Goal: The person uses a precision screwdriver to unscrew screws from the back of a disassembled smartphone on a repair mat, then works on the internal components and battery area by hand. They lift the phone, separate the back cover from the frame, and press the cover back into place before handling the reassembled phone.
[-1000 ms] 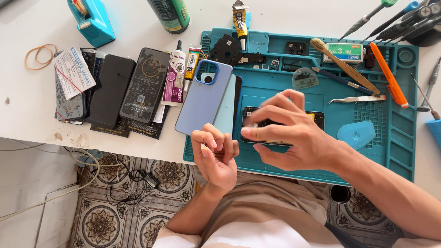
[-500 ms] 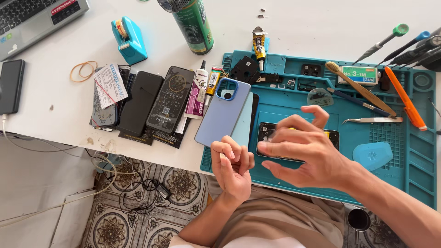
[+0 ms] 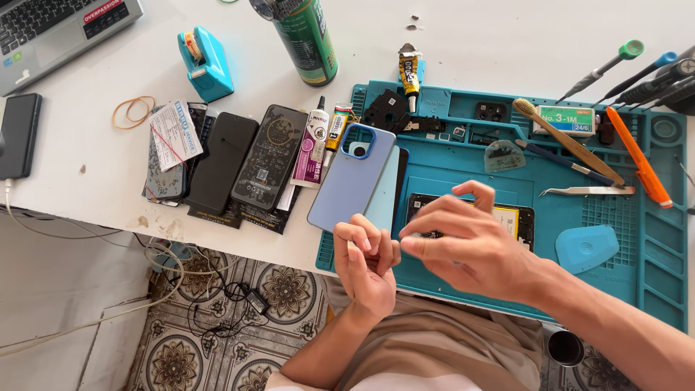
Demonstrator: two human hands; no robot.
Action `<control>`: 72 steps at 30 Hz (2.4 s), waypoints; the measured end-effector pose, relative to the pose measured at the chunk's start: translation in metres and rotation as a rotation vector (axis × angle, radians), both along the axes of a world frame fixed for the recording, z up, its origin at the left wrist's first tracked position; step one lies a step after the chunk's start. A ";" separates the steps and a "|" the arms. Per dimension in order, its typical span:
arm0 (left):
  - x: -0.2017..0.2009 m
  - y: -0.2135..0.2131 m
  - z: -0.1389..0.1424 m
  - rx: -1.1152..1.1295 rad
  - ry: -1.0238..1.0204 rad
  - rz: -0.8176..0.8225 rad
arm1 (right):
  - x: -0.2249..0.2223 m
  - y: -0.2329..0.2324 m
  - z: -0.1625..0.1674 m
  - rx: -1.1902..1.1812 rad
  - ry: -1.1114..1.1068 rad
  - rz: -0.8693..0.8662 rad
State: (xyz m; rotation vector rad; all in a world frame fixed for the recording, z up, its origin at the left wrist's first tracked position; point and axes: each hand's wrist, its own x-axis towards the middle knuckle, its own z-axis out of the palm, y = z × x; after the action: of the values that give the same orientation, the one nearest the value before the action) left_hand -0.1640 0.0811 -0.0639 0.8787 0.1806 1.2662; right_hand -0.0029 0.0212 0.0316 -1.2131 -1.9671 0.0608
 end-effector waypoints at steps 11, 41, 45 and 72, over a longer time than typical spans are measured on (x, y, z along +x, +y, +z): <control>0.000 0.000 -0.002 0.022 0.014 0.011 | 0.005 0.001 -0.008 -0.040 -0.037 -0.068; 0.004 -0.005 0.000 0.015 0.034 0.021 | 0.015 -0.002 -0.012 -0.113 0.057 0.104; 0.005 -0.007 0.000 0.017 0.055 0.028 | 0.018 -0.005 -0.016 -0.133 0.077 0.124; 0.005 -0.006 -0.004 0.029 0.040 0.006 | 0.131 -0.008 -0.001 -0.237 0.078 -0.308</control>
State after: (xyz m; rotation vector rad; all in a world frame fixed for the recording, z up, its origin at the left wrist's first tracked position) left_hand -0.1589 0.0751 -0.0681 0.9297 0.1971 1.2599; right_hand 0.1279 0.0137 0.0303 -1.6316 -1.7207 0.1854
